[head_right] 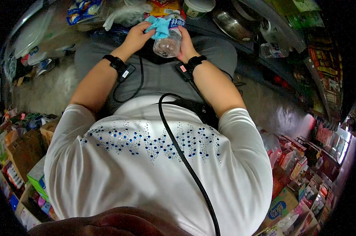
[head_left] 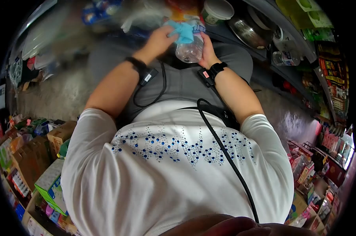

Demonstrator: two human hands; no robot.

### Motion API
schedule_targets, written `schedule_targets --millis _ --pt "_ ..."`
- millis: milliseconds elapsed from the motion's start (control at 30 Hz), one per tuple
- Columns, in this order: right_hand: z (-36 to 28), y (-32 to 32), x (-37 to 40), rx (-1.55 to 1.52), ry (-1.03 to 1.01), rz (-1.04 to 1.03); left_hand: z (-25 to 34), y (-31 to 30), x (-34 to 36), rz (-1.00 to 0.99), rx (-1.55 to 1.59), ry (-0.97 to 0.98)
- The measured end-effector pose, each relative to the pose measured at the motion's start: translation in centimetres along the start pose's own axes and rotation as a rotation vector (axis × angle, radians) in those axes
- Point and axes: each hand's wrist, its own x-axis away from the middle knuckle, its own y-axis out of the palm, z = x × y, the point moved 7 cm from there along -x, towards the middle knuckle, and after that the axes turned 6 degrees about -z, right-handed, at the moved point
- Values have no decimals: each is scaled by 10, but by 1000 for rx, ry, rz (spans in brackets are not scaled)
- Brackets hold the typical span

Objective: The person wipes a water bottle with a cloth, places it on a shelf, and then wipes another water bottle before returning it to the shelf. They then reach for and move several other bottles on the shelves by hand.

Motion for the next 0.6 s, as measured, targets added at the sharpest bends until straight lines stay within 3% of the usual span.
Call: schedule_targets --millis 167,267,333,433,467,600 --pt "16 2 -4 106 30 -22 -29 -15 0 231 -3 -80" --pt "17 5 -2 150 33 -49 -41 -17 -3 215 -34 -72" --pt "10 7 3 157 13 -11 -9 -17 -2 125 -65 -14" --pt "4 -4 -1 86 -51 40 -5 -2 -3 -1 -104 88" --pt "0 -8 -4 37 -97 48 -12 4 -3 -56 -66 -2" --pt "-5 -2 1 30 -127 13 1 7 -2 -124 72 64"
